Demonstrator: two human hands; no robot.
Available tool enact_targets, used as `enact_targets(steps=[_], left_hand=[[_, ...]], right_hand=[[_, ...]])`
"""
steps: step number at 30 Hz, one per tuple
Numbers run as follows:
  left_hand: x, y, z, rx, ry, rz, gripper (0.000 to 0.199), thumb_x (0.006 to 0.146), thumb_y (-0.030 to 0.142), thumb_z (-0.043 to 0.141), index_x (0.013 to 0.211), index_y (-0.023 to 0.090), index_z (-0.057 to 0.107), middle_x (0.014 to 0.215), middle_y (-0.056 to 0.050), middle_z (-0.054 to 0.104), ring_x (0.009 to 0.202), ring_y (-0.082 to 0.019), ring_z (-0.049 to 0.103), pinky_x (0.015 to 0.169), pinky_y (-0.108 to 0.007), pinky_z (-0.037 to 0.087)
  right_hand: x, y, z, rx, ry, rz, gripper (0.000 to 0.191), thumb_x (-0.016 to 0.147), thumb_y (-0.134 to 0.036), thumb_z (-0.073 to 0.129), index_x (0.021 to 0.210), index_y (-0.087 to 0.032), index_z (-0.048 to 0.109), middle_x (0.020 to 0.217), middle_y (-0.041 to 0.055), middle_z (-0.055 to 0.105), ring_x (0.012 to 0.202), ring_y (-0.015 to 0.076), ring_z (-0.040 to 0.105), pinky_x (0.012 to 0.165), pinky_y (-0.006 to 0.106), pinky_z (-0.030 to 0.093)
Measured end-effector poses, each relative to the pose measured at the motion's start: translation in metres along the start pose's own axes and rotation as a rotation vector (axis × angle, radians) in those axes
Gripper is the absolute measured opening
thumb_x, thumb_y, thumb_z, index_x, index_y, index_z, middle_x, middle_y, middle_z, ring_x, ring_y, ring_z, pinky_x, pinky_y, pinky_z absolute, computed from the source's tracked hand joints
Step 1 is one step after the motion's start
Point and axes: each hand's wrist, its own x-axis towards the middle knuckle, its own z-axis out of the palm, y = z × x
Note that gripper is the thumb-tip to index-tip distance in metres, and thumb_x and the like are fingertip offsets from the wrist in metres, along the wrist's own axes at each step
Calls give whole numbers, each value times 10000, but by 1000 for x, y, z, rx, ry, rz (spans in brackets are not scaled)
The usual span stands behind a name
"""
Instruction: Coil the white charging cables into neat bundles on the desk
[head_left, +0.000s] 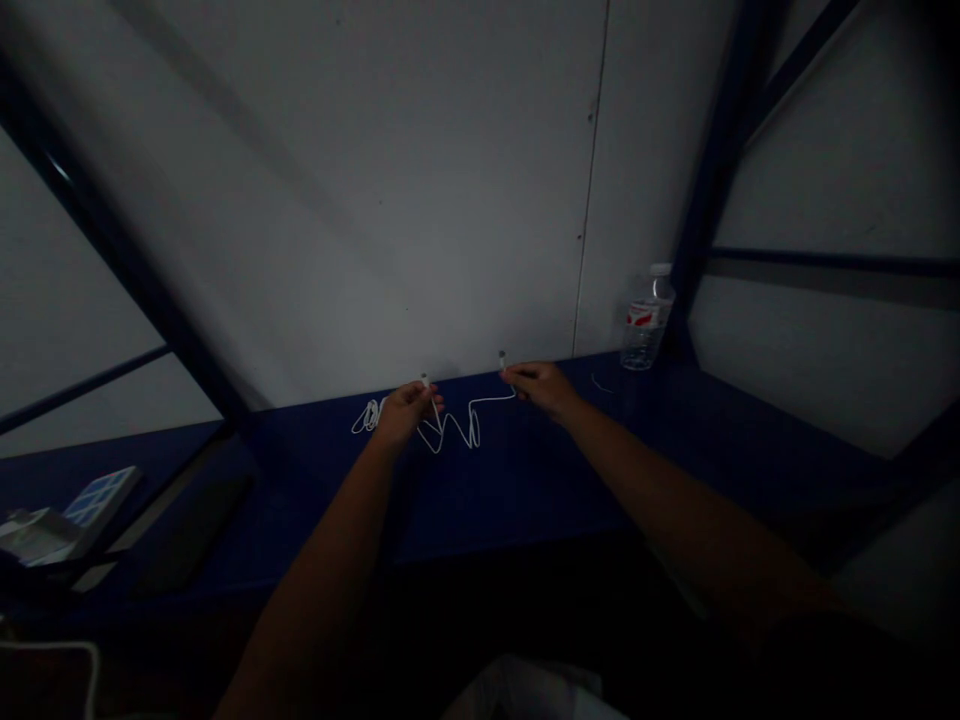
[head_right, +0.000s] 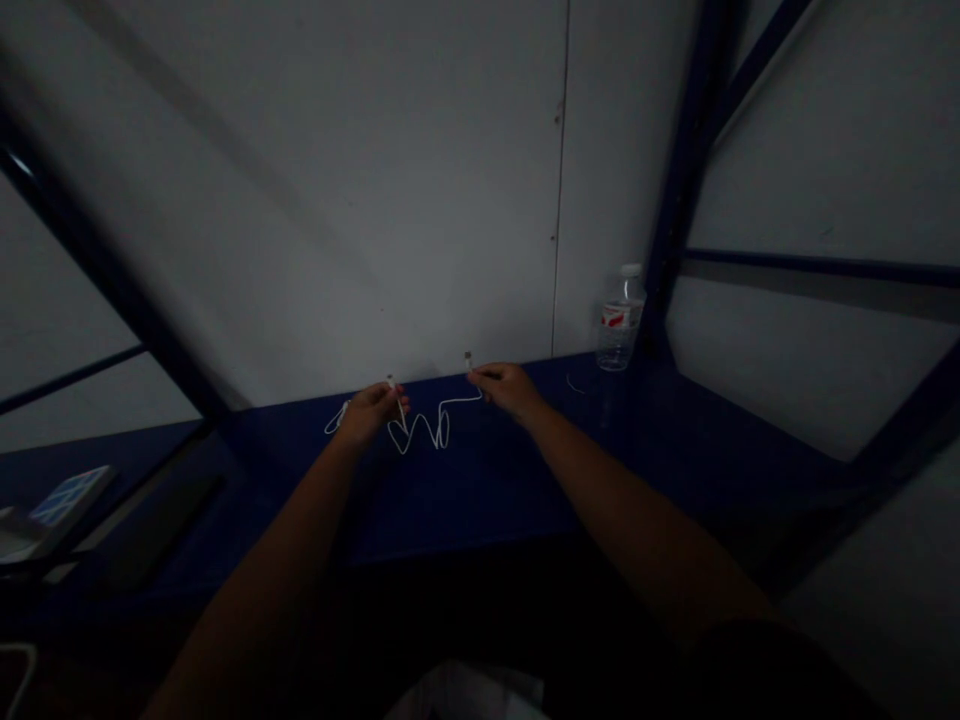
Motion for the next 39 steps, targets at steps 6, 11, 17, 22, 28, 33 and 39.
enact_targets(steps=[6,11,17,22,28,33,39], left_hand=[[-2,-14,5,23,-78,-170,211,805,281,730,916,125,640,817,-82,706,695,-182,704,697,-325,557],[1,-12,-7,-13,-42,-180,184,827,241,700,966,132,650,909,-106,716,797,-202,718,750,-336,557],[-3,-6,-2,4,-53,-163,231,789,274,748,934,115,664,932,-132,721,838,-214,715,776,-342,553],[-2,-5,-1,-13,-18,-151,250,751,291,782,889,115,669,888,-114,721,822,-199,708,782,-343,553],[1,-8,-1,102,3,-80,343,689,394,806,870,127,690,864,-97,724,782,-181,691,756,-331,538],[0,-5,0,211,6,-7,318,687,418,780,823,143,694,828,-78,724,720,-161,668,721,-307,526],[-5,1,9,232,29,37,333,682,434,784,798,140,679,788,-79,721,684,-152,656,712,-302,525]], right_hand=[[-12,6,25,-102,-121,106,384,733,-500,714,898,-152,723,590,0,610,451,90,459,451,232,316],[-9,5,15,-136,-112,90,374,736,-500,713,876,-153,720,707,41,675,478,87,467,449,230,332],[-8,1,15,-142,-101,94,365,726,-486,720,876,-153,719,742,43,678,539,101,490,468,224,346],[-8,4,15,-146,-76,72,334,710,-459,739,854,-159,719,744,35,680,571,111,523,523,236,382],[-4,10,14,-211,-80,-22,269,774,-435,678,809,-173,728,786,53,715,692,166,619,650,276,448],[-2,9,14,-295,-87,-69,246,840,-393,612,808,-179,728,825,62,732,761,183,647,724,294,460],[-3,8,14,-259,-88,-16,231,884,-337,565,901,-163,714,883,67,736,675,140,609,660,263,450]])
